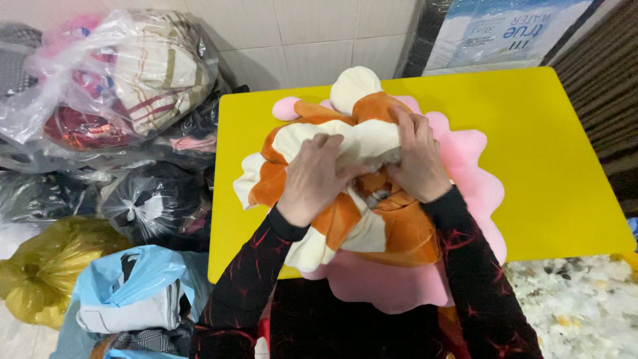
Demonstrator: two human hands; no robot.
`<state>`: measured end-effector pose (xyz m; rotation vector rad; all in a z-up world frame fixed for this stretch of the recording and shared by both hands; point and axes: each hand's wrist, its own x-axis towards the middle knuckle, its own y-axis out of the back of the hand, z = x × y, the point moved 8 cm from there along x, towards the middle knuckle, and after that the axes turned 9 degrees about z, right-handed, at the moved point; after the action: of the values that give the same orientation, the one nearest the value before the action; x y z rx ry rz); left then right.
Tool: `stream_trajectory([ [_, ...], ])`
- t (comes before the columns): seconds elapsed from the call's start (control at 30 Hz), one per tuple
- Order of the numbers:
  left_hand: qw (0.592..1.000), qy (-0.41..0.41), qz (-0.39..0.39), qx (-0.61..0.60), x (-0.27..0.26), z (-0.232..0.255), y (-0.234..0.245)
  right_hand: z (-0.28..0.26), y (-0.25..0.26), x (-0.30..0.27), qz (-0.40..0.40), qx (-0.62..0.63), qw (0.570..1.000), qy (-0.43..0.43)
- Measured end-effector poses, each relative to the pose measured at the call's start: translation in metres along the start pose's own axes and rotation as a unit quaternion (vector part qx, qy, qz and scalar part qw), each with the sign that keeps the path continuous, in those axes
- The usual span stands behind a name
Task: The person repeatedly stuffs white filling material into an orange and white plush toy on a yellow table. They push the filling into the opening and adjust the toy's shape with both hands throughout the clip.
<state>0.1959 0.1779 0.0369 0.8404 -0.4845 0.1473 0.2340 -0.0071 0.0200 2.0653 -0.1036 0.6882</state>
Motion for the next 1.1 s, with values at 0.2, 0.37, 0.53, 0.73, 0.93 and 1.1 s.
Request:
stream_trajectory([
  [0.2,0.984,-0.098,0.131,0.065,0.031,0.010,-0.018,-0.016,0.036,-0.020,0.078,0.044,0.996,0.008],
  [0.37,0.988,-0.048,0.136,0.047,0.024,-0.012,-0.046,-0.004,-0.018,-0.001,0.117,-0.149,0.982,-0.012],
  [0.53,0.988,-0.022,0.046,-0.145,0.010,-0.019,-0.061,0.016,-0.013,0.009,0.170,-0.097,0.981,-0.009],
  [0.73,0.997,0.059,-0.057,-0.010,0.049,-0.030,-0.073,0.027,0.036,-0.025,0.115,0.198,0.973,0.023],
  [0.93,0.977,0.131,-0.164,0.028,0.082,-0.038,-0.104,0.103,0.017,-0.050,0.054,0.095,0.964,-0.243],
  [1.1,0.975,0.111,-0.189,-0.036,0.074,-0.040,-0.125,0.105,-0.002,-0.058,-0.001,0.302,0.920,-0.250],
])
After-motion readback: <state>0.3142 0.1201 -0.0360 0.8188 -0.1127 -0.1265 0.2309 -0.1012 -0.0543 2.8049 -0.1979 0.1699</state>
